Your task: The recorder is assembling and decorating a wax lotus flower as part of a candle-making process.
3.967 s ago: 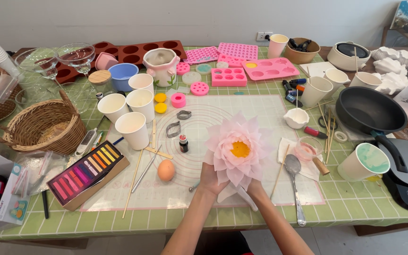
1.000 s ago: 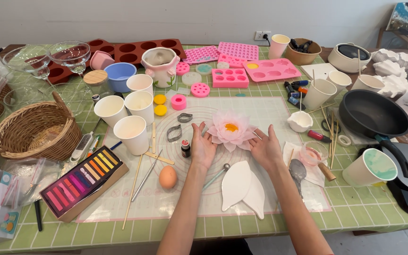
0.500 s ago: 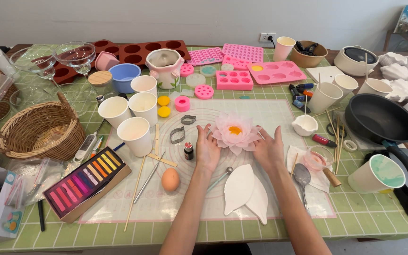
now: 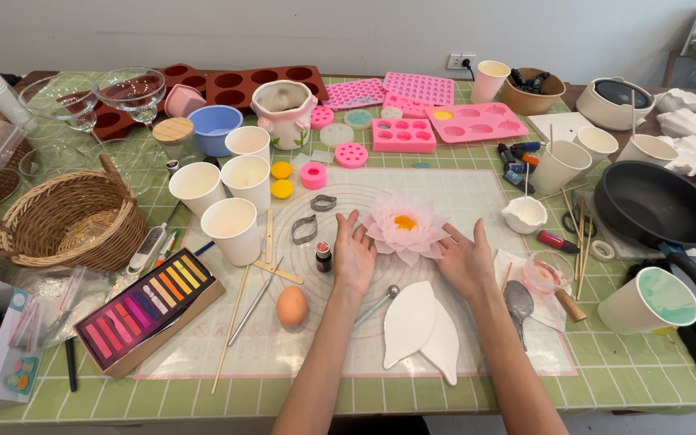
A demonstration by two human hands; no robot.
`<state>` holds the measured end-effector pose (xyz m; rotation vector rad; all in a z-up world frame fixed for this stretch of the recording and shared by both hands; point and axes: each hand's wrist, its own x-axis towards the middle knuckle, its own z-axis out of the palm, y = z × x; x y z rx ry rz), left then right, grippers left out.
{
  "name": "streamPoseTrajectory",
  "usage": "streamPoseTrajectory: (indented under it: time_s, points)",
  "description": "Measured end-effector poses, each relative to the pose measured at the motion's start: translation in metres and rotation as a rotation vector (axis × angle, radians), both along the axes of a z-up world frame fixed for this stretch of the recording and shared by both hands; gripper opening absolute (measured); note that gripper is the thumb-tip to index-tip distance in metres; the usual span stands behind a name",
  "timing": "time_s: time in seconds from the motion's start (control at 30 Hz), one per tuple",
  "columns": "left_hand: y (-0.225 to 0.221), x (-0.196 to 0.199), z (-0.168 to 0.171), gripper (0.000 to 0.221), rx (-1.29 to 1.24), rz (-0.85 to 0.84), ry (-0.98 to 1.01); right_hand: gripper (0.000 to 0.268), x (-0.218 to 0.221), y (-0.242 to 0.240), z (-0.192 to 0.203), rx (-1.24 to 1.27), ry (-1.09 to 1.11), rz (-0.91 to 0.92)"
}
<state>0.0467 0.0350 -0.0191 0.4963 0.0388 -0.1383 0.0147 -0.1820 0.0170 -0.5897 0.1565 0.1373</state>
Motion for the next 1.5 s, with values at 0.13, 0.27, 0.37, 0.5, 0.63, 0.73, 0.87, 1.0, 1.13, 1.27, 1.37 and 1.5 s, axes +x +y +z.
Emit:
streamPoseTrajectory:
  time_s: [0.13, 0.27, 0.37, 0.5, 0.63, 0.73, 0.87, 1.0, 1.13, 1.27, 1.37, 1.5]
  points:
    - [-0.003, -0.002, -0.002, 0.090, 0.002, -0.005, 0.007, 0.096, 0.004, 0.001, 0.003, -0.002, -0.020, 0.020]
    - [-0.003, -0.001, -0.006, 0.089, 0.044, -0.002, 0.035, 0.097, 0.010, -0.003, 0.002, -0.012, -0.016, 0.024]
    - [-0.002, 0.003, -0.009, 0.088, 0.061, 0.012, 0.035, 0.098, 0.009, -0.003, 0.002, 0.016, 0.000, 0.016]
    - [0.000, 0.001, 0.000, 0.089, 0.050, 0.006, 0.025, 0.097, 0.004, 0.000, 0.000, 0.055, -0.007, 0.007]
    - [-0.003, -0.003, 0.003, 0.090, 0.039, -0.025, 0.029, 0.095, 0.001, 0.007, 0.004, -0.018, 0.014, -0.005]
    - [-0.003, -0.004, 0.005, 0.091, 0.044, -0.029, 0.043, 0.095, -0.001, 0.011, 0.007, -0.050, -0.040, 0.016]
    - [-0.005, -0.007, 0.007, 0.090, 0.001, -0.012, 0.031, 0.096, -0.009, 0.015, 0.015, -0.067, -0.073, -0.001]
    - [-0.006, -0.016, 0.022, 0.087, -0.085, -0.015, -0.023, 0.099, -0.011, 0.011, 0.016, 0.031, -0.222, -0.010]
    - [-0.005, -0.018, 0.024, 0.085, -0.151, -0.029, -0.041, 0.101, -0.015, 0.011, 0.022, 0.045, -0.235, -0.029]
    - [-0.004, -0.017, 0.024, 0.084, -0.157, -0.028, -0.037, 0.102, -0.018, 0.015, 0.027, 0.008, -0.254, -0.030]
    - [-0.004, -0.017, 0.024, 0.084, -0.157, -0.025, -0.028, 0.100, -0.019, 0.016, 0.029, 0.011, -0.260, -0.031]
    - [-0.004, -0.018, 0.027, 0.083, -0.165, -0.034, -0.031, 0.098, -0.020, 0.017, 0.031, 0.022, -0.253, -0.041]
